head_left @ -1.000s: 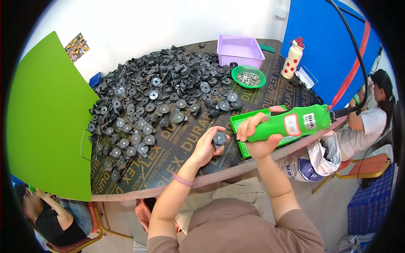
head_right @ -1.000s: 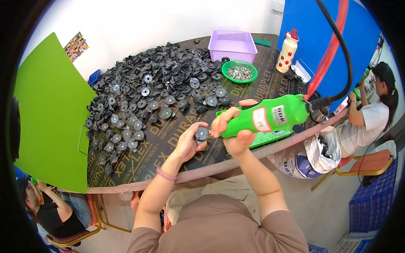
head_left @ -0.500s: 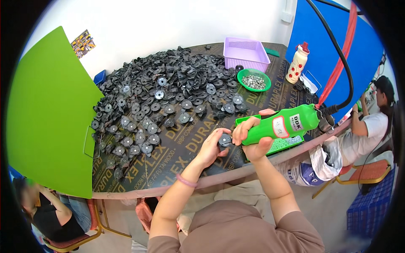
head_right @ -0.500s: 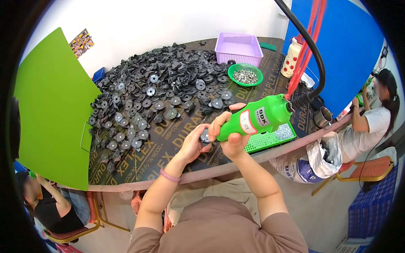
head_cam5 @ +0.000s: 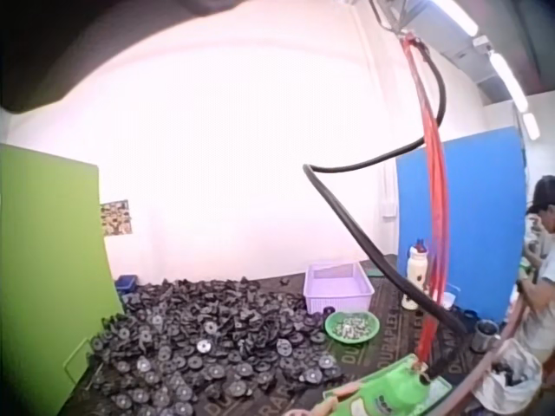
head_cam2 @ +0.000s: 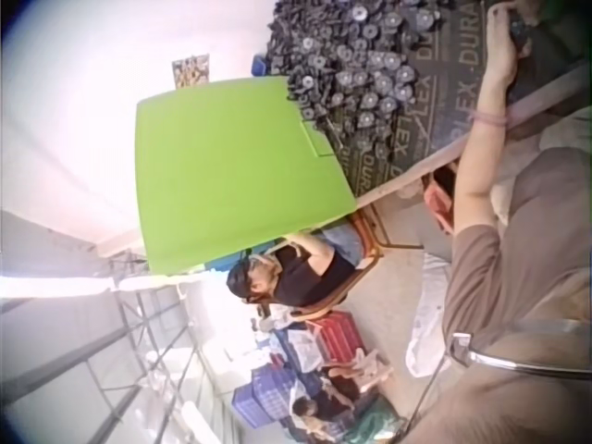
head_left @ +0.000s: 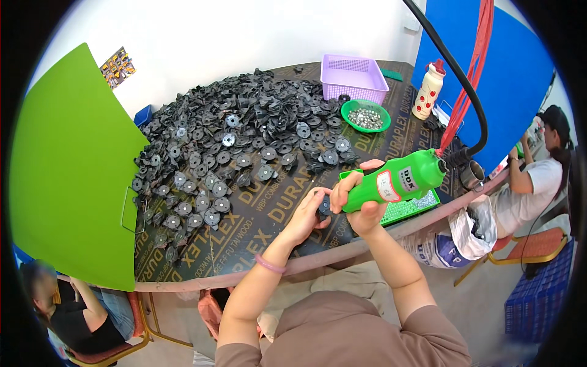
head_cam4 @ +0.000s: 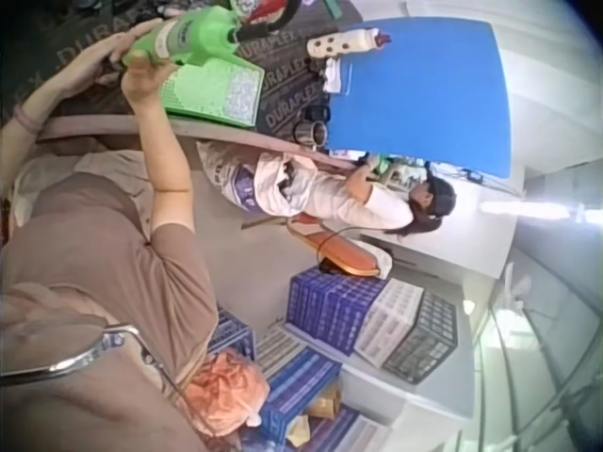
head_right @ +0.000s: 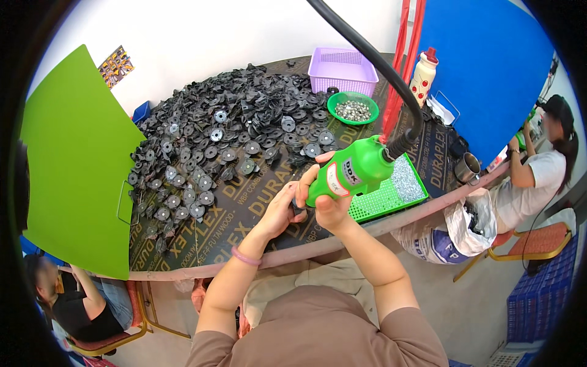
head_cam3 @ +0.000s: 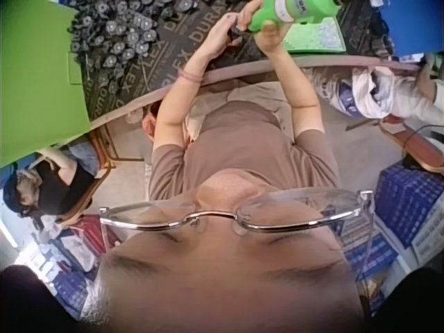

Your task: The person assembles plastic components by taking them from a pile, driving screws into each piece using an electric screwdriver, and placing the assembled pieces into a bag below the table.

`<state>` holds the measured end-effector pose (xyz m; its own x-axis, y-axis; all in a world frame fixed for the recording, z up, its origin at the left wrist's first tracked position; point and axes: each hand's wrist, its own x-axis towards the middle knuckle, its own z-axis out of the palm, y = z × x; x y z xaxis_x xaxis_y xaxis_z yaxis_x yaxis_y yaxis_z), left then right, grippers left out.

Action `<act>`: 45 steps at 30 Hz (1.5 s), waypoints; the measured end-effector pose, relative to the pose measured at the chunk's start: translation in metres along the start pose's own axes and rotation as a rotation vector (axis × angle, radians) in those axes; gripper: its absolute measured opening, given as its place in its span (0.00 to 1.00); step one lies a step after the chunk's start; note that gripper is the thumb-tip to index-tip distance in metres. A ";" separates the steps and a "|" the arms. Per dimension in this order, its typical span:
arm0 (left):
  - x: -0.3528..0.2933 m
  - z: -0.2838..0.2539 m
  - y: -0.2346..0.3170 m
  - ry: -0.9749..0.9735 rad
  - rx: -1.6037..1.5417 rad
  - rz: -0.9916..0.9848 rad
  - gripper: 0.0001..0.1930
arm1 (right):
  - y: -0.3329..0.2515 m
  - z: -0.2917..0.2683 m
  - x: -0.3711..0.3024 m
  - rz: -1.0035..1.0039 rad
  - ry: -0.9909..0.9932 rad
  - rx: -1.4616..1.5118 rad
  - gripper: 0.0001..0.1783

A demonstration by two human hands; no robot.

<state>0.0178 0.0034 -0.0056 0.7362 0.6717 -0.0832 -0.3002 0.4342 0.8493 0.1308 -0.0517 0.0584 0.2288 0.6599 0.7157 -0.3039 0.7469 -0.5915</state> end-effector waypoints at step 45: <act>-0.291 -0.191 0.143 1.346 0.882 0.156 0.18 | -0.054 -0.087 -0.034 -0.192 0.180 -0.332 0.40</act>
<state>-0.3554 -0.0156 0.0408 -0.4475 0.8923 0.0585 0.4564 0.1717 0.8730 0.2196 -0.1072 0.0333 0.4186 0.4878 0.7661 0.0681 0.8243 -0.5621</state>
